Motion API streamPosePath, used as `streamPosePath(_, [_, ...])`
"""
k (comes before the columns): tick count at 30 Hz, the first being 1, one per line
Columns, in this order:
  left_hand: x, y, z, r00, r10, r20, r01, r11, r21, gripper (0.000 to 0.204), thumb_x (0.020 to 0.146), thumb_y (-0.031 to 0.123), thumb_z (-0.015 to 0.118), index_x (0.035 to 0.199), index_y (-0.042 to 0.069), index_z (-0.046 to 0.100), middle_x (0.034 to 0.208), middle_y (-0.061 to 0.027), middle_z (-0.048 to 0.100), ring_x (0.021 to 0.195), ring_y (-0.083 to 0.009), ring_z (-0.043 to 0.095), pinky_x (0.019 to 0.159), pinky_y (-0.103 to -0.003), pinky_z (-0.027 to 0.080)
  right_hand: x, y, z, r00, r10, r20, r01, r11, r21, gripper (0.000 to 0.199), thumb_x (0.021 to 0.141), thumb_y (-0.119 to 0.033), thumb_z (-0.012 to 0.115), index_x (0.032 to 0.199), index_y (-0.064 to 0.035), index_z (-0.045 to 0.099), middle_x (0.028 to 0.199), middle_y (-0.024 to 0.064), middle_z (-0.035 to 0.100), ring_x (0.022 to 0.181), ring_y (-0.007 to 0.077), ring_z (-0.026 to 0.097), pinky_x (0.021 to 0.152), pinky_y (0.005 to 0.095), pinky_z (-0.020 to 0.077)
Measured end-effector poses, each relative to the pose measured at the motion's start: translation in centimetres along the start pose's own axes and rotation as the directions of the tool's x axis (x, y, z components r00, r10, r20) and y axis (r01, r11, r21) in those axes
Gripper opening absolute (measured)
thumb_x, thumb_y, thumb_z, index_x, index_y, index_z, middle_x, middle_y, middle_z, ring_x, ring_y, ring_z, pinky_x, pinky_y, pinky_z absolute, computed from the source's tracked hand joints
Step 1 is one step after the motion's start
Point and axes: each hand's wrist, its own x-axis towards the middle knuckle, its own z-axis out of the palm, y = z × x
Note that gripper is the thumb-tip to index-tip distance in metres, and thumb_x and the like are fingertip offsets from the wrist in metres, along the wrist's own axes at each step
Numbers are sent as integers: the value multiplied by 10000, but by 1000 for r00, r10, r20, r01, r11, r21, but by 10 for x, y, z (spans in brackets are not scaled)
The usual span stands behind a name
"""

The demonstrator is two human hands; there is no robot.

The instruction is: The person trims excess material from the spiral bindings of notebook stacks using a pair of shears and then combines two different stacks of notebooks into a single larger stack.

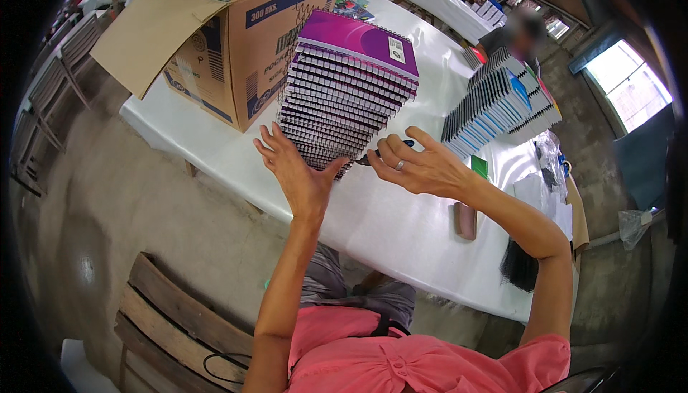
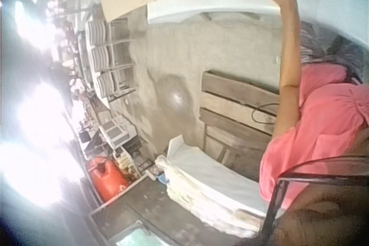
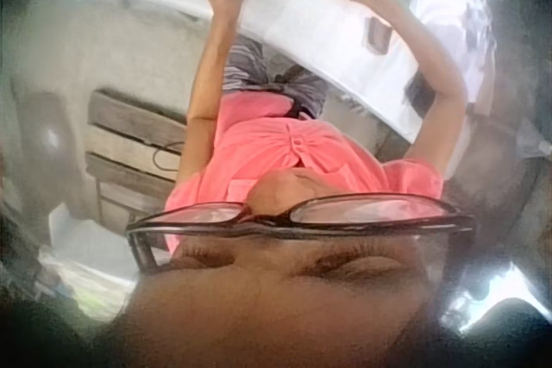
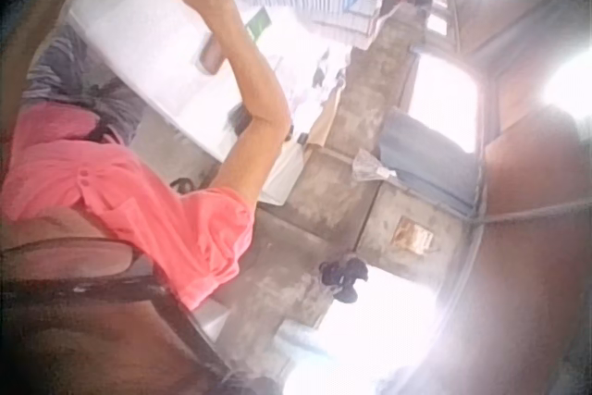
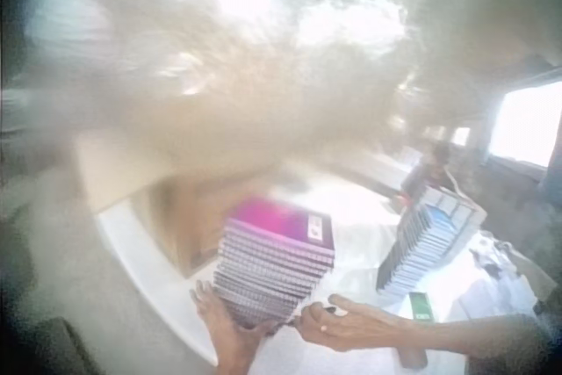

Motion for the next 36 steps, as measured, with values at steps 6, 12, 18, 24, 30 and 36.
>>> streamPosePath(6, [1, 1, 2, 998, 56, -41, -56, 998, 14, 1391, 508, 405, 951, 1514, -62, 110, 1539, -383, 143, 1429, -565, 116, 1161, -603, 154, 1, 1, 6, 999, -42, 17, 43, 997, -61, 384, 873, -195, 585, 1249, -117, 562, 1121, 6, 582, 1106, 146, 500, 912, 333, 420])
streamPosePath(12, [0, 2, 1, 999, 27, -22, -26, 1000, 17, 1382, 515, 382, 955, 1517, -54, 109, 1533, -387, 153, 1427, -566, 119, 1157, -607, 161, 3, -4, 5, 998, -17, -63, 10, 994, -108, 279, 855, -220, 572, 1098, -83, 590, 1113, 36, 604, 1058, 158, 502, 842, 302, 418])
streamPosePath(18, [0, 2, 2, 999, 39, -27, -38, 999, 21, 1358, 522, 352, 958, 1512, -59, 124, 1530, -387, 164, 1424, -562, 132, 1155, -606, 167, 27, -36, -24, 962, 158, 223, -141, 986, -88, 257, 807, -224, 596, 937, -13, 665, 950, 110, 629, 908, 251, 568, 771, 332, 432])
streamPosePath(24, [2, 3, -3, 997, 63, -41, -62, 998, 11, 1357, 527, 360, 953, 1510, -70, 123, 1530, -387, 165, 1428, -558, 124, 1158, -605, 157, 39, -53, -28, 858, 364, 362, -332, 931, -149, 311, 772, -225, 628, 987, -4, 674, 892, 118, 614, 893, 280, 585, 775, 382, 455])
streamPosePath(30, [7, 9, -5, 998, 51, -29, -52, 998, -27, 1334, 545, 344, 948, 1514, -61, 125, 1543, -375, 153, 1437, -553, 104, 1162, -599, 144, -6, -5, -21, 987, 159, 13, -159, 980, 121, 323, 811, -191, 630, 1110, -68, 628, 1049, 43, 598, 1076, 201, 536, 930, 384, 439])
streamPosePath(36, [8, 9, -6, 999, 32, -2, -32, 999, 7, 1363, 536, 276, 961, 1531, -39, 83, 1584, -286, 157, 1459, -512, 79, 1185, -558, 117, -13, 5, -2, 996, 54, -72, -54, 999, 9, 346, 855, -180, 608, 1189, -98, 580, 1121, 25, 550, 1134, 164, 495, 987, 375, 418])
